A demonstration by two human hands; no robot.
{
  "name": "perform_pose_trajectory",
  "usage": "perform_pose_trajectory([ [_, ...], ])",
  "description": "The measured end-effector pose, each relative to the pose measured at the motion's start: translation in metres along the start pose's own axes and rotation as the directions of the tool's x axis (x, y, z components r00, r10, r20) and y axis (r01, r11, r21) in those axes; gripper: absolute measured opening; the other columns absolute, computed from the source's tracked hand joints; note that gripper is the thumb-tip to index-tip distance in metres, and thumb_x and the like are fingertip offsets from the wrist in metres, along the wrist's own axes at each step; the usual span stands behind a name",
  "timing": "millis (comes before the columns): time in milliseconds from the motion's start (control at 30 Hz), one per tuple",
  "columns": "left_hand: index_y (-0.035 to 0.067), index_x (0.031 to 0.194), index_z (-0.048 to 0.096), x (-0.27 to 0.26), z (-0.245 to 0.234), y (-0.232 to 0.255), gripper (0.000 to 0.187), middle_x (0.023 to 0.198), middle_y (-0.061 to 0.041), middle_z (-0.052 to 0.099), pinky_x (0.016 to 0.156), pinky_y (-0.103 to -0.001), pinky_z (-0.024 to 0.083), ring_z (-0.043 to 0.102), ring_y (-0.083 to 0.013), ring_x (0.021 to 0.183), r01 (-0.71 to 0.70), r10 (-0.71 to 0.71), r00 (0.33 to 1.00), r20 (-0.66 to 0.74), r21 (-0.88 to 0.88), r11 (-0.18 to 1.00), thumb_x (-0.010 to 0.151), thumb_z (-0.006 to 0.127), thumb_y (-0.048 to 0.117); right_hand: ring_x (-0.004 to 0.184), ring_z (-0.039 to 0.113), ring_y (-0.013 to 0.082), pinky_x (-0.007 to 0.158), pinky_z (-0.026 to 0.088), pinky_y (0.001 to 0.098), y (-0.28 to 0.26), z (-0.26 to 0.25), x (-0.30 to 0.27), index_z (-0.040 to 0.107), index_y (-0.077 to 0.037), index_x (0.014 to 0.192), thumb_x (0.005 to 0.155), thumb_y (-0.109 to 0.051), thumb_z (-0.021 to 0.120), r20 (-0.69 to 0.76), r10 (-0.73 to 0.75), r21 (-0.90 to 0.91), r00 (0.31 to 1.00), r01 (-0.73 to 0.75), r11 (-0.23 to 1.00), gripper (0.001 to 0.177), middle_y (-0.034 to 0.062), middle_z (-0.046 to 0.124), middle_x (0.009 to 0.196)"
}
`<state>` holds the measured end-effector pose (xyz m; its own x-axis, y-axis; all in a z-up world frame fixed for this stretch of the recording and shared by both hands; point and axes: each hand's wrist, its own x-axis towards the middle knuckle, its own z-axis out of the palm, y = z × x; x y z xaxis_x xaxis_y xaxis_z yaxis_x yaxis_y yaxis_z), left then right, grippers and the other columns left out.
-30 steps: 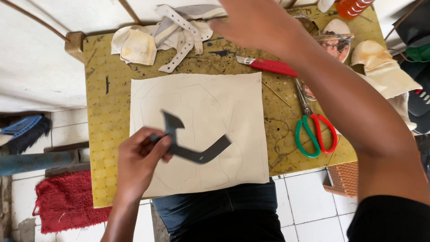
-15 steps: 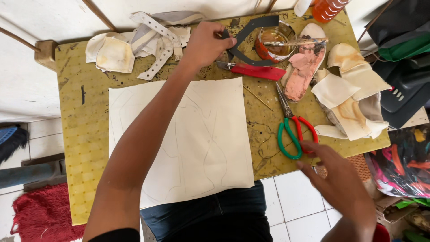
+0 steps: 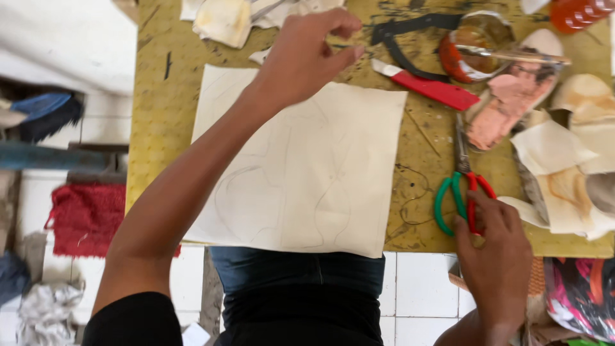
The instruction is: The person traces a small white template onto a larger sheet of white material using a pencil, then uses scissors to cut out the traced shapes. The person handles the template, the sheet, and the scissors throughout the process.
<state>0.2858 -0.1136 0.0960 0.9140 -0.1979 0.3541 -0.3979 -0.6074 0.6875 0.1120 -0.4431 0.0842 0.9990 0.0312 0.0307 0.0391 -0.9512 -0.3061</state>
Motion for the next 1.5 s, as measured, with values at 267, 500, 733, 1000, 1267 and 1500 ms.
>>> perform_pose_trajectory([
  [267,0.001,0.091,0.068,-0.227,-0.075,0.043,0.007,0.083,-0.007,0.069,0.066,-0.024,0.052,0.065,-0.014,0.076,0.441,-0.46,0.822,-0.335,-0.137,0.887,0.094,0.066,0.008,0.074,0.064,0.0238,0.085,0.048,0.0371,-0.001,-0.02,0.03,0.057,-0.011,0.14,0.071,-0.011,0.071,0.228,0.088,-0.006,0.97,-0.089,0.996,0.071,0.0107,0.068,0.092],
  [500,0.01,0.079,0.053,-0.341,-0.024,0.036,0.022,0.057,-0.001,0.049,0.055,-0.025,0.041,0.048,-0.0099,0.054,0.552,-0.744,0.321,-0.587,-0.522,0.65,0.098,0.053,0.021,0.059,0.042,0.0242,0.053,0.032,0.0339,0.024,-0.009,0.013,0.044,0.001,0.142,0.084,-0.001,0.071,0.229,0.21,0.299,0.95,-0.274,0.914,0.064,0.0211,0.051,0.072],
  [733,-0.001,0.105,0.061,-0.33,-0.02,0.022,0.024,0.104,-0.018,0.057,0.077,-0.038,0.055,0.062,-0.0283,0.093,0.401,-0.101,0.71,-0.697,0.283,0.871,0.096,0.061,0.022,0.063,0.066,0.0382,0.063,0.051,0.0455,-0.04,-0.024,-0.018,0.044,-0.004,0.129,0.091,-0.009,0.067,0.432,0.462,0.163,0.774,-0.571,0.804,0.045,0.0262,0.074,0.082],
  [1000,0.02,0.14,0.051,-0.311,-0.053,0.007,0.062,0.151,-0.01,0.044,0.114,-0.058,0.022,0.037,-0.0343,0.143,0.213,-0.211,0.975,-0.065,0.534,0.818,0.097,0.029,0.058,0.052,0.073,0.0284,0.039,0.049,0.0328,-0.045,0.032,-0.054,0.033,-0.008,0.115,0.086,-0.013,0.058,0.619,0.254,0.411,0.743,-0.582,0.702,0.038,0.0197,0.074,0.104],
  [1267,0.019,0.141,0.05,-0.315,-0.049,0.024,0.06,0.152,-0.012,0.042,0.117,-0.063,0.011,0.036,-0.0322,0.144,0.257,-0.292,0.956,-0.004,0.491,0.833,0.098,0.03,0.055,0.046,0.066,0.0233,0.054,0.049,0.0349,-0.079,0.033,-0.045,0.036,-0.009,0.115,0.081,-0.016,0.072,0.513,0.409,0.34,0.754,-0.617,0.71,0.05,0.0128,0.074,0.071],
  [1500,0.006,0.102,0.064,-0.355,0.012,0.041,0.029,0.105,-0.011,0.062,0.099,-0.05,0.039,0.058,-0.0316,0.104,0.215,-0.116,0.91,-0.398,0.214,0.953,0.092,0.056,0.032,0.061,0.061,0.0228,0.049,0.047,0.0322,-0.073,0.028,-0.036,0.028,-0.006,0.116,0.083,0.008,0.056,0.162,0.337,0.63,0.927,-0.36,0.688,0.045,0.0153,0.062,0.079],
])
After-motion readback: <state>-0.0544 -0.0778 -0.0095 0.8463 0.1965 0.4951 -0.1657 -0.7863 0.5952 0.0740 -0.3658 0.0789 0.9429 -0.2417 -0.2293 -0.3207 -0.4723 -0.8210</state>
